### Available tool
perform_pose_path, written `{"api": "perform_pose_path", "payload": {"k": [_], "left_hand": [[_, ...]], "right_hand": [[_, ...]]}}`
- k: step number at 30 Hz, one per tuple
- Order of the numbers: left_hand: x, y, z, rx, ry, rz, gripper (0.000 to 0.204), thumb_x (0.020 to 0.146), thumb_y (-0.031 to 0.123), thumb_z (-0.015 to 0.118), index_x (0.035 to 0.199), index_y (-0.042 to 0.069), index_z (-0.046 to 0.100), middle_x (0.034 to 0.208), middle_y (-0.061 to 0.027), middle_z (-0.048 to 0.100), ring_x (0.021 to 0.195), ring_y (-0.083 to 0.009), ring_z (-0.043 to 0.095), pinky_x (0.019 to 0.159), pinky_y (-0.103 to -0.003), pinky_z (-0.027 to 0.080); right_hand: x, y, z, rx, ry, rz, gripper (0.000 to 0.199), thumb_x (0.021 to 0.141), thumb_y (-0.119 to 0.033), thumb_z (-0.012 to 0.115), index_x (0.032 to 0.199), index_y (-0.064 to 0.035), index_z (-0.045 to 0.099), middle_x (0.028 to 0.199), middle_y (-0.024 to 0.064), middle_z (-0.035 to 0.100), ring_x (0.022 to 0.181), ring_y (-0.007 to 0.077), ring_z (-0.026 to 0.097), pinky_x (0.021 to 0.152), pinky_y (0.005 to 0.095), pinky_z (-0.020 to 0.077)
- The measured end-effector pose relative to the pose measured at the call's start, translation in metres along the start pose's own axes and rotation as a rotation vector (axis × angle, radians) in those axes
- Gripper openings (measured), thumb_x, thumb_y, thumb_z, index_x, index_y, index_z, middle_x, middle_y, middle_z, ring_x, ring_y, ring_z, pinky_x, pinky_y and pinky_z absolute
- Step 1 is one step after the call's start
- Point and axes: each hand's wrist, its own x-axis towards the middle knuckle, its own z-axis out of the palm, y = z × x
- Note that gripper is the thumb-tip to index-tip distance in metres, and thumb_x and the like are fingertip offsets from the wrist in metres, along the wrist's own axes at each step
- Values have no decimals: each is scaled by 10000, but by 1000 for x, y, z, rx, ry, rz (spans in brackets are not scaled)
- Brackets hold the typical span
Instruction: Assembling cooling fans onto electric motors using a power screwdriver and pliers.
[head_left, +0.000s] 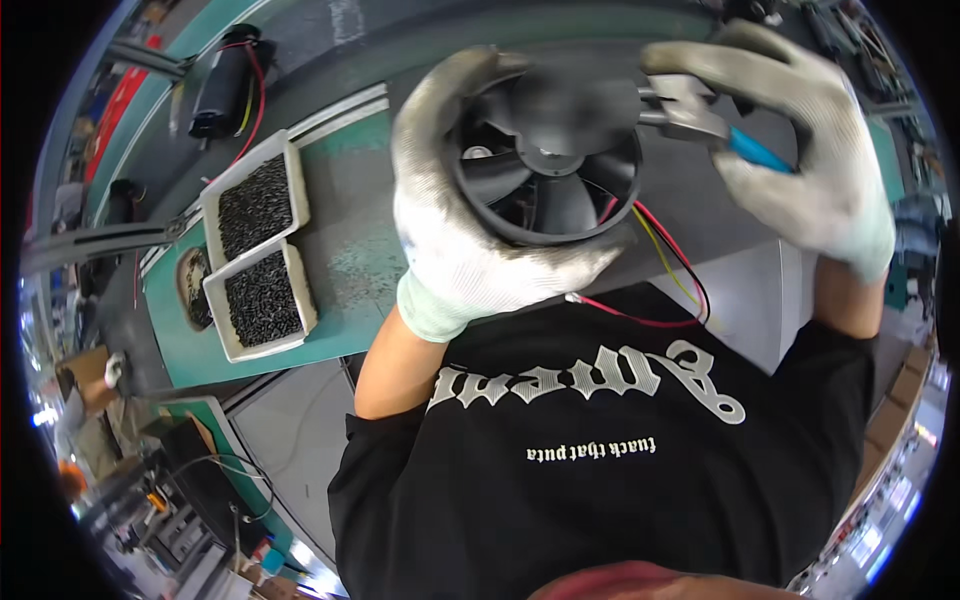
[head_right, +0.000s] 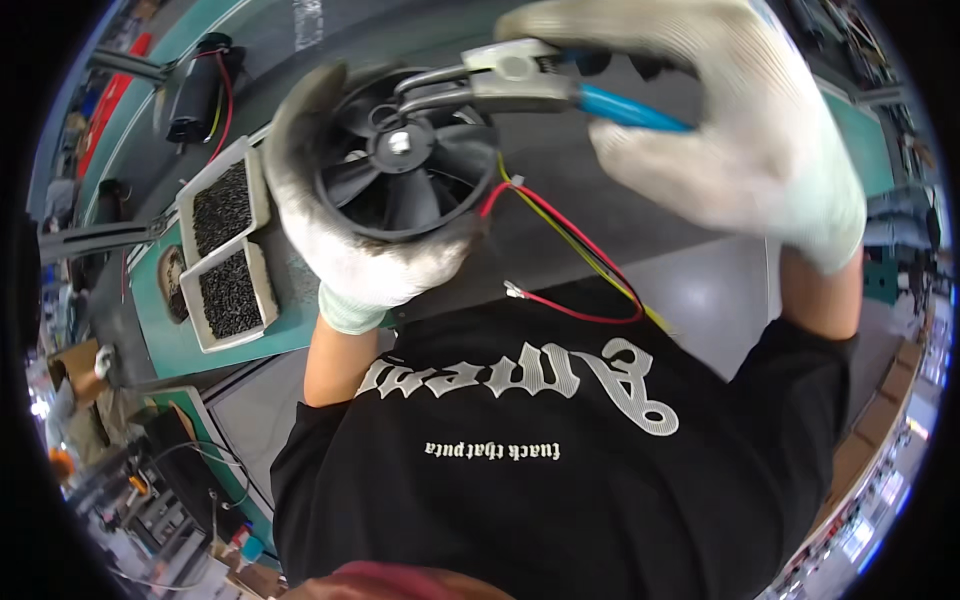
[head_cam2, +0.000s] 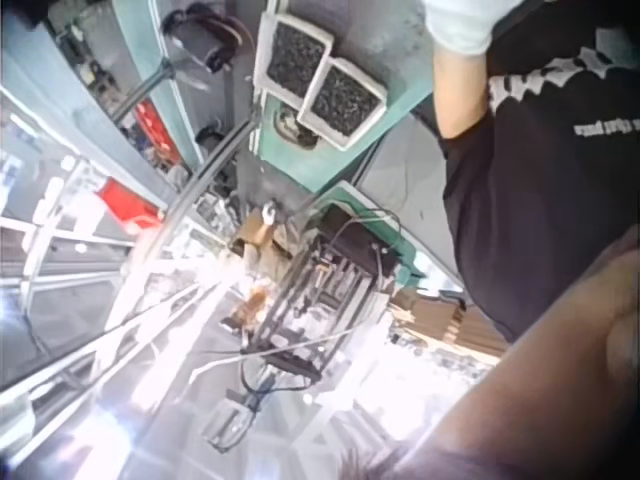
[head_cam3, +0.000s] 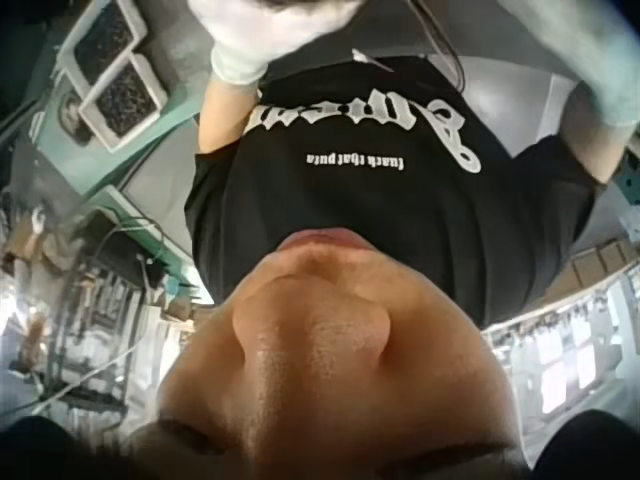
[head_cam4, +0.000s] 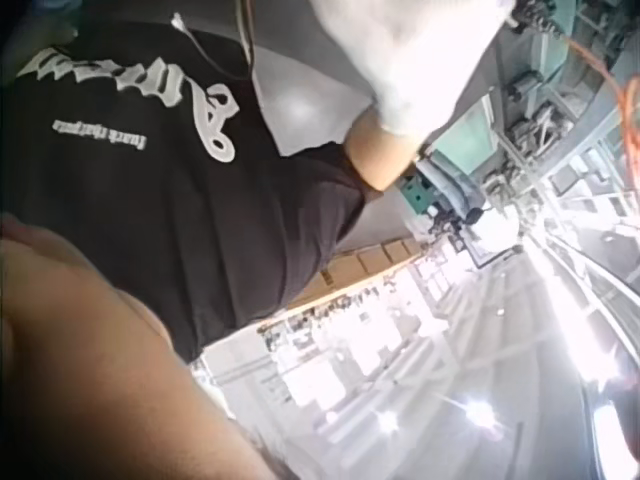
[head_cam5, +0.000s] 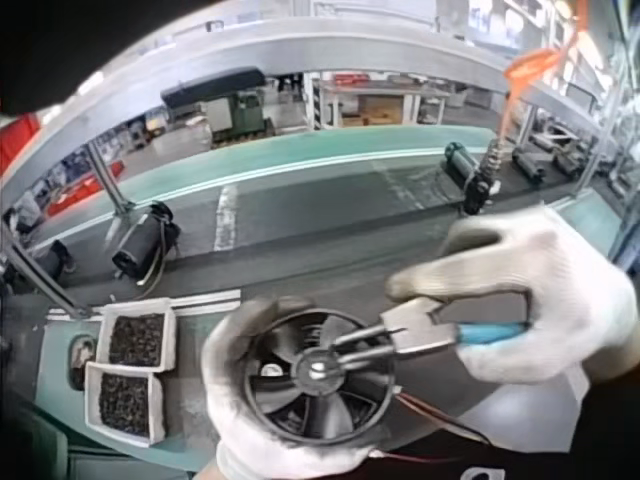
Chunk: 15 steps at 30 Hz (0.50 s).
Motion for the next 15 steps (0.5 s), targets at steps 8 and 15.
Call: {"api": "perform_pose_path", "payload": {"k": [8, 15], "left_hand": [[14, -6, 1, 18, -49, 293, 859, 547, 366, 936, 1217, 28, 518, 1254, -255, 511, 1108, -364, 576, 901, -449, 522], [14, 0, 1, 72, -83, 256, 817, 554, 299, 944, 1209, 68, 514, 1284, -302, 473, 1142, -397, 557, 916, -458, 528]], "right_hand": [[-19, -15, -18, -164, -101, 60, 560, 577, -101, 590, 1120, 7, 679, 975, 162, 672, 846, 276, 640, 799, 376, 497], [47, -61, -3, -301, -181, -39, 549, 620, -161, 637, 1147, -17, 679, 1003, 184, 680, 778, 281, 632, 707, 385, 501]]}}
